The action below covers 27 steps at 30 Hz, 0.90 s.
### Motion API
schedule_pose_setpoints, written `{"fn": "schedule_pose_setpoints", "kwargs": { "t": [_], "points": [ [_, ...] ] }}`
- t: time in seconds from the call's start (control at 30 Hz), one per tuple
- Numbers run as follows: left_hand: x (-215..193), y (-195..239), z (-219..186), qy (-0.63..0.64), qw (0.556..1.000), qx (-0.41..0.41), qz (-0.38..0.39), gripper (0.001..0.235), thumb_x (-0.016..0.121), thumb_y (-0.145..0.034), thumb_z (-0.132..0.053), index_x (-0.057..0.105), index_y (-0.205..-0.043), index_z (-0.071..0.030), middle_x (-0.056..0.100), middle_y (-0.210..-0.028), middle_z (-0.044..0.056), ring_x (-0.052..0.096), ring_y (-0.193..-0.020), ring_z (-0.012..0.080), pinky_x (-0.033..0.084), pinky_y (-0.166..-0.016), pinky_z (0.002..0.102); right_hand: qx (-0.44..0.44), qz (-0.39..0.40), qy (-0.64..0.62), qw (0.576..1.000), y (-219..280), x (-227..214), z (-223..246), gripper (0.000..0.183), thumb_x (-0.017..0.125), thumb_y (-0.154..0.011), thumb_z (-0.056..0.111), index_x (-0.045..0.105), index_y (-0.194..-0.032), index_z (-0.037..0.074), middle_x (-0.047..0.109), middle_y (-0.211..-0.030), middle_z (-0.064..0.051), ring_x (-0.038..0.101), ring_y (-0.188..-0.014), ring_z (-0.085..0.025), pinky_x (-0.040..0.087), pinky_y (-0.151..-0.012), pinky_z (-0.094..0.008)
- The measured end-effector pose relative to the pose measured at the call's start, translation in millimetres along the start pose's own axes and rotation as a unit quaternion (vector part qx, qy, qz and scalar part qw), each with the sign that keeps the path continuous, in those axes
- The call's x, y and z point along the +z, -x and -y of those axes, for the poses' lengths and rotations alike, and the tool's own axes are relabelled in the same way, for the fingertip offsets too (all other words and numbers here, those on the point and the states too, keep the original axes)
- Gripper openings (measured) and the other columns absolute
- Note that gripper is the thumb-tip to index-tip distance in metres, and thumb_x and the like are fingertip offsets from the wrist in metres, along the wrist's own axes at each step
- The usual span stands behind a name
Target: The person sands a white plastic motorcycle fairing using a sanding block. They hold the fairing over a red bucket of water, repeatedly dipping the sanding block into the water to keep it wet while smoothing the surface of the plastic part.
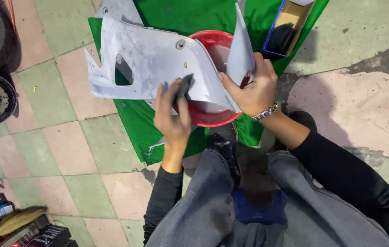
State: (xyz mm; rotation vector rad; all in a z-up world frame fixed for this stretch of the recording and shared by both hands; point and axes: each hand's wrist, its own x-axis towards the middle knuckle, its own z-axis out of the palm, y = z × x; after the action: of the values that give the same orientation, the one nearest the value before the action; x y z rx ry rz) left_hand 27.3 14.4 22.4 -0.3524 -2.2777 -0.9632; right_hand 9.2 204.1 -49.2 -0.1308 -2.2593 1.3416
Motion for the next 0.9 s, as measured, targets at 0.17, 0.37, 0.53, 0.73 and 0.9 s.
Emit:
{"fn": "schedule_pose_setpoints", "kwargs": {
  "t": [0.17,0.37,0.53,0.73,0.9],
  "points": [
    [2.4,34.1,-11.7,-0.096,0.982,0.122,0.110,0.034,0.047,-0.105,-0.018,0.073,-0.124,-0.006,0.071,-0.130,0.014,0.069,-0.122,0.0292,0.045,-0.115,0.051,0.035,0.016,0.002,0.999,8.7,3.9,-4.9,0.066,0.102,-0.073,0.037,0.066,-0.113,-0.001,0.062,-0.089,-0.019,0.070,-0.082,-0.038,0.056,-0.069,-0.041],
    [6.8,33.3,-7.9,-0.205,0.958,0.104,0.168,0.046,0.046,-0.103,-0.015,0.054,-0.148,-0.008,0.053,-0.153,0.015,0.051,-0.142,0.0298,0.024,-0.123,0.057,0.072,0.024,-0.035,0.996,11.3,2.9,4.1,0.068,0.099,-0.077,0.032,0.061,-0.121,-0.003,0.060,-0.101,-0.024,0.066,-0.099,-0.050,0.054,-0.081,-0.050],
    [8.1,42.0,-19.4,-0.207,0.945,0.124,0.218,0.050,0.048,-0.101,-0.011,0.051,-0.152,-0.009,0.047,-0.158,0.015,0.046,-0.146,0.0316,0.022,-0.125,0.059,0.042,0.036,-0.048,0.997,-1.0,2.9,13.9,0.068,0.096,-0.081,0.032,0.056,-0.126,0.001,0.062,-0.119,-0.022,0.051,-0.124,-0.045,0.037,-0.106,-0.052],
    [5.5,40.2,-9.4,-0.167,0.959,0.096,0.208,0.050,0.053,-0.100,-0.014,0.051,-0.150,-0.007,0.050,-0.155,0.018,0.049,-0.144,0.0338,0.026,-0.124,0.055,0.061,0.010,-0.108,0.992,2.1,1.6,27.5,0.068,0.097,-0.077,0.015,0.055,-0.127,-0.005,0.061,-0.123,-0.032,0.054,-0.123,-0.056,0.042,-0.104,-0.064],
    [1.0,29.1,3.6,-0.153,0.967,0.095,0.180,0.052,0.059,-0.100,-0.033,0.058,-0.146,-0.008,0.054,-0.153,0.016,0.050,-0.143,0.0324,0.023,-0.123,0.056,0.003,0.008,-0.110,0.994,8.7,8.6,7.6,0.057,0.094,-0.079,0.012,0.056,-0.118,-0.003,0.079,-0.095,-0.012,0.062,-0.121,-0.045,0.040,-0.111,-0.054]
  ]
}}
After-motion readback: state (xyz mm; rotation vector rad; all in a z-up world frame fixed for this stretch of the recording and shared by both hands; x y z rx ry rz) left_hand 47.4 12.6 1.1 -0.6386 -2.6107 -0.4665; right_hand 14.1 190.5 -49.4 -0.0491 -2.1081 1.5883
